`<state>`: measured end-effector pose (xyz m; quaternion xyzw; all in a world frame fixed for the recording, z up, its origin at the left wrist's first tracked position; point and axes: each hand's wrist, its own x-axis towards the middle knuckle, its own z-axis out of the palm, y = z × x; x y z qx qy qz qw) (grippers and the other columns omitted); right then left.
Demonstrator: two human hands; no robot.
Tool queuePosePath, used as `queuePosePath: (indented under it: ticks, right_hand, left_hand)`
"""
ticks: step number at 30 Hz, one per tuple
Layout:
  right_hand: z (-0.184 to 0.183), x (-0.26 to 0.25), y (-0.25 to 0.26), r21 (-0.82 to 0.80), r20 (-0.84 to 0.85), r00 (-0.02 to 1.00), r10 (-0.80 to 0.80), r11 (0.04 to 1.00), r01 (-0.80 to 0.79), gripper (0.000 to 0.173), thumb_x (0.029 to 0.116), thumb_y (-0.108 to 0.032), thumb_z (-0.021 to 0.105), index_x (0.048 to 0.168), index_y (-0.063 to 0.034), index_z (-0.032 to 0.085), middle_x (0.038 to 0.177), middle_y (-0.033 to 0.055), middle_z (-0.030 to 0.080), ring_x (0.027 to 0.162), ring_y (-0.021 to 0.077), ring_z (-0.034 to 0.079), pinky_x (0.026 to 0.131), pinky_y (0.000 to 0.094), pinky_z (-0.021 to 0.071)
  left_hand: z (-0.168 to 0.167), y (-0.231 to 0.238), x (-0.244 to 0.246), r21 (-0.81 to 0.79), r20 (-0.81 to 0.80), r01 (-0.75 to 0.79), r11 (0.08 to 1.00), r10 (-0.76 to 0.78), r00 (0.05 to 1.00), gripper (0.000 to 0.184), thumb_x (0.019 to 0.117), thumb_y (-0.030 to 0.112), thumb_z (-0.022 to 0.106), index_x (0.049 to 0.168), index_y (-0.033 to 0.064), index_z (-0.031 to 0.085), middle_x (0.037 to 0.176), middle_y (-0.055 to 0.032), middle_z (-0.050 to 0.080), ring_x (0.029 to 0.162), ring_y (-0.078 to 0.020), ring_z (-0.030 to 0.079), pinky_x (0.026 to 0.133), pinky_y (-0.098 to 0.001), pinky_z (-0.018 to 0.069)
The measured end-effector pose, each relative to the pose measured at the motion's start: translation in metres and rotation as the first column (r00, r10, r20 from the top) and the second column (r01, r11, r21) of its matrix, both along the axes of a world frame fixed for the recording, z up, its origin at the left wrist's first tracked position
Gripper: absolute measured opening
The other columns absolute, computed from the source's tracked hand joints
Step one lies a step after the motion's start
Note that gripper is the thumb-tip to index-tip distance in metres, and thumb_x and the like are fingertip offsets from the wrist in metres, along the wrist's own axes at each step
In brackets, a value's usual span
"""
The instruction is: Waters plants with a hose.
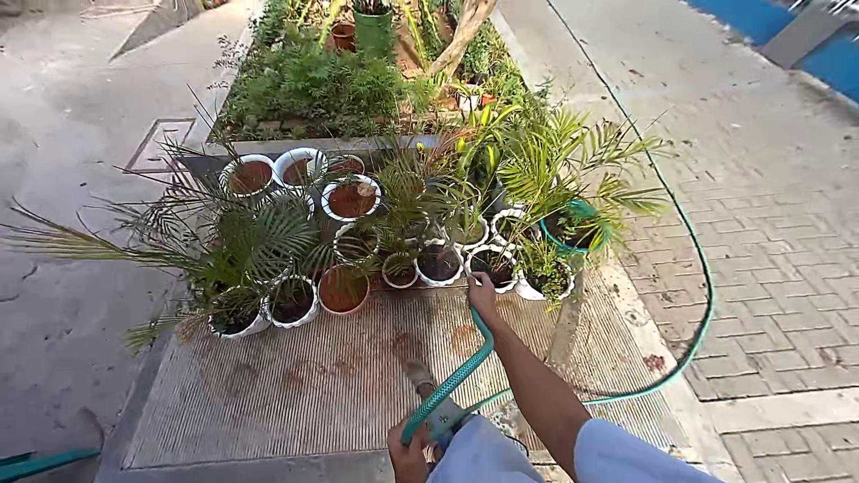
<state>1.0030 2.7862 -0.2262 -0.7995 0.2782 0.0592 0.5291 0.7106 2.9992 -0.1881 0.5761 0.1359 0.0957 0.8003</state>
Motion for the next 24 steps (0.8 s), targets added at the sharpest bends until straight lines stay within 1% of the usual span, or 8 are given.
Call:
queuePosePath:
  ticks: [6, 9, 10, 12, 15, 19, 22, 24]
  right_hand:
    - [-0.005, 0.067, 0.01, -0.041, 0.005, 1.0, 0.005, 0.999, -0.005, 0.036, 0.1098, -0.026, 0.049, 0.135, -0.0023, 0.057, 0.091, 0.0164, 0.067, 0.063, 0.0218, 0.063, 0.063, 0.0395, 0.0556]
    - [-0.007, 0.104, 0.013, -0.036, -0.027, 1.0, 0.015, 0.999, -0.016, 0.037, 0.109, -0.025, 0.05, 0.137, -0.0018, 0.057, 0.104, 0.0207, 0.069, 0.08, 0.0288, 0.069, 0.077, 0.0465, 0.0574]
    - [-0.007, 0.115, 0.012, -0.034, -0.033, 0.999, 0.002, 0.999, -0.003, 0.037, 0.109, -0.025, 0.05, 0.137, -0.0015, 0.057, 0.106, 0.0215, 0.069, 0.082, 0.0296, 0.069, 0.078, 0.0466, 0.0572]
    - [-0.009, 0.136, 0.011, -0.032, -0.046, 0.999, 0.008, 0.999, -0.009, 0.038, 0.109, -0.025, 0.049, 0.137, -0.0012, 0.057, 0.107, 0.0221, 0.069, 0.084, 0.0299, 0.07, 0.079, 0.0467, 0.0575]
    - [-0.017, 0.164, 0.012, -0.018, -0.05, 0.998, 0.04, 0.999, -0.041, 0.038, 0.1094, -0.026, 0.049, 0.137, -0.0013, 0.057, 0.099, 0.0195, 0.069, 0.072, 0.0267, 0.067, 0.071, 0.0445, 0.0575]
    - [-0.019, 0.189, 0.011, 0.015, -0.077, 0.996, 0.039, 0.999, -0.038, 0.038, 0.1099, -0.026, 0.048, 0.137, -0.0012, 0.056, 0.09, 0.0168, 0.067, 0.063, 0.023, 0.064, 0.064, 0.0413, 0.0568]
    - [-0.019, 0.202, 0.008, 0.004, -0.081, 0.997, 0.019, 1.0, -0.018, 0.039, 0.1095, -0.026, 0.048, 0.138, -0.0016, 0.056, 0.095, 0.0188, 0.068, 0.068, 0.0262, 0.066, 0.067, 0.0446, 0.0578]
    - [-0.022, 0.21, 0.007, 0.009, -0.082, 0.996, 0.027, 1.0, -0.026, 0.037, 0.1092, -0.026, 0.049, 0.137, -0.002, 0.056, 0.094, 0.017, 0.069, 0.067, 0.0247, 0.066, 0.066, 0.0429, 0.0576]
  left_hand:
    - [-0.008, 0.012, 0.053, 0.028, -0.018, 0.02, 0.999, -0.019, 1.0, 0.031, 0.0976, 0.02, 0.059, 0.067, 0.0209, 0.063, 0.052, 0.0144, 0.048, 0.047, 0.003, 0.045, 0.049, -0.0172, 0.0396]
    - [-0.005, 0.018, 0.089, 0.048, -0.049, 0.034, 0.998, -0.031, 0.998, 0.032, 0.098, 0.023, 0.061, 0.066, 0.0204, 0.062, 0.053, 0.0141, 0.048, 0.048, 0.0027, 0.045, 0.05, -0.0172, 0.04]
    - [-0.002, 0.02, 0.102, 0.052, -0.067, 0.036, 0.998, -0.033, 0.997, 0.031, 0.0976, 0.022, 0.061, 0.066, 0.0204, 0.063, 0.053, 0.0142, 0.048, 0.047, 0.0028, 0.045, 0.05, -0.0171, 0.0401]
    - [0.004, 0.023, 0.125, 0.063, -0.097, 0.037, 0.997, -0.031, 0.995, 0.032, 0.0978, 0.023, 0.061, 0.066, 0.0205, 0.062, 0.052, 0.0137, 0.048, 0.047, 0.0023, 0.045, 0.049, -0.0176, 0.0398]
    - [0.008, 0.027, 0.156, 0.089, -0.116, 0.052, 0.995, -0.041, 0.992, 0.033, 0.0976, 0.02, 0.059, 0.065, 0.02, 0.062, 0.052, 0.0138, 0.048, 0.046, 0.0025, 0.044, 0.049, -0.0173, 0.0394]
    - [0.009, 0.031, 0.187, 0.134, -0.136, 0.059, 0.989, -0.04, 0.99, 0.032, 0.0966, 0.018, 0.058, 0.065, 0.0197, 0.061, 0.052, 0.0135, 0.048, 0.046, 0.002, 0.045, 0.049, -0.0182, 0.0402]
    - [0.009, 0.034, 0.208, 0.154, -0.117, 0.055, 0.987, -0.037, 0.992, 0.032, 0.0958, 0.02, 0.059, 0.064, 0.0208, 0.061, 0.051, 0.0144, 0.048, 0.046, 0.0027, 0.044, 0.048, -0.0175, 0.0393]
    - [0.01, 0.036, 0.219, 0.165, -0.113, 0.052, 0.985, -0.034, 0.993, 0.033, 0.0964, 0.021, 0.059, 0.064, 0.0209, 0.061, 0.051, 0.0146, 0.047, 0.046, 0.0031, 0.043, 0.048, -0.0172, 0.039]
